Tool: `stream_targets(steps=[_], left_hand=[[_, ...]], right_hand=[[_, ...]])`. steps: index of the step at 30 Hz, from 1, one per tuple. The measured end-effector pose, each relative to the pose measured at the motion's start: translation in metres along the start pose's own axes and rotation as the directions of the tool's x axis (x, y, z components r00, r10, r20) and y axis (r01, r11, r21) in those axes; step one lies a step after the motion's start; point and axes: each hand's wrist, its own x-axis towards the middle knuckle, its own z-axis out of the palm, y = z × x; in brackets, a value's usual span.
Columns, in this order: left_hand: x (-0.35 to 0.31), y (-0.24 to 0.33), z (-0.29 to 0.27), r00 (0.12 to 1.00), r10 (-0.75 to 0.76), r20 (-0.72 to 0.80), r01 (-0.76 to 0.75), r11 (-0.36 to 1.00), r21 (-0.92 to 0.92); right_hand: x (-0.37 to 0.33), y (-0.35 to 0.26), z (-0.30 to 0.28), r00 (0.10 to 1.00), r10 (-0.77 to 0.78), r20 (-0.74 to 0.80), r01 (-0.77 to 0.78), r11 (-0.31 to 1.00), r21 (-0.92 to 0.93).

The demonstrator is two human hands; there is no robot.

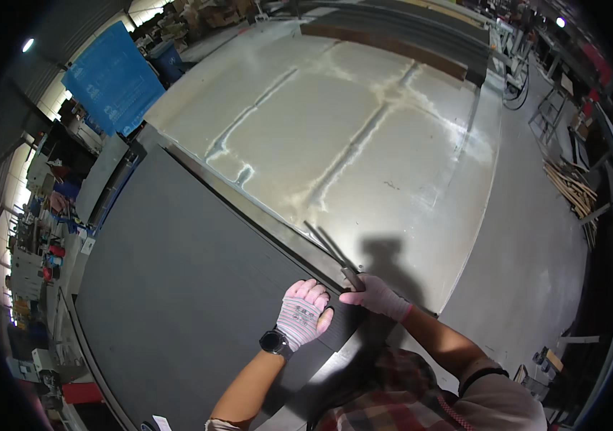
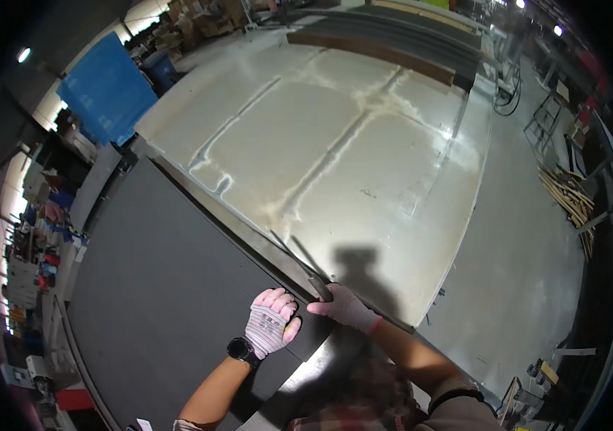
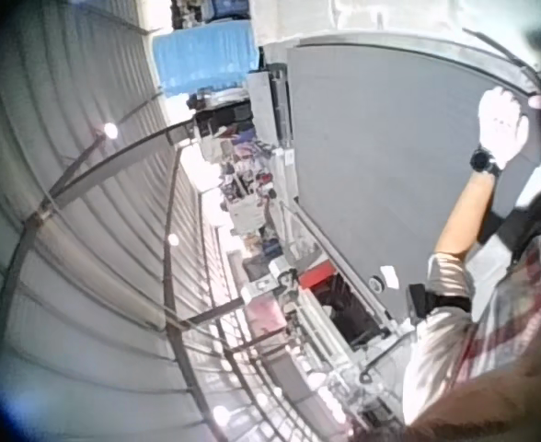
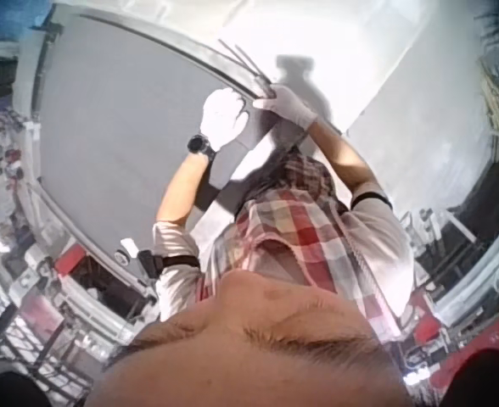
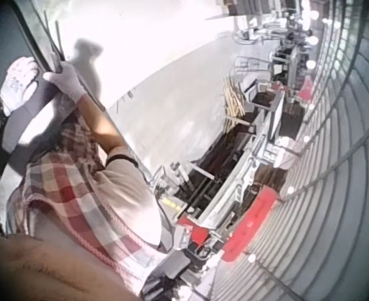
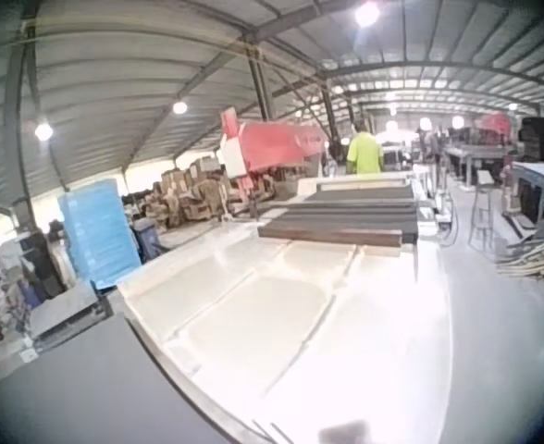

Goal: The recorder applies grey edge strips to a large panel and then attaches several white labels to its surface.

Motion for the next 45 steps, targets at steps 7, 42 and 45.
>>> stream_targets(steps=[7, 42, 45], left_hand=[[-0.035, 0.032, 0.001, 0.977, -0.195, -0.081, 0.205, 0.970, 0.133], [-1.000, 0.126, -0.211, -0.164, -0.981, -0.104, 0.573, -0.009, -0.820], [-1.005, 0.103, -0.211, -0.003, -1.000, -0.018, 0.444, 0.014, -0.896]], right_hand=[[-0.087, -0.041, 0.060, 0.776, -0.262, -0.574, 0.010, 0.914, -0.404], [-0.319, -0.010, 0.786, 0.633, -0.122, 0.764, 0.588, 0.718, -0.373], [-0.349, 0.009, 0.835, 0.746, -0.123, 0.654, 0.473, 0.789, -0.391]])
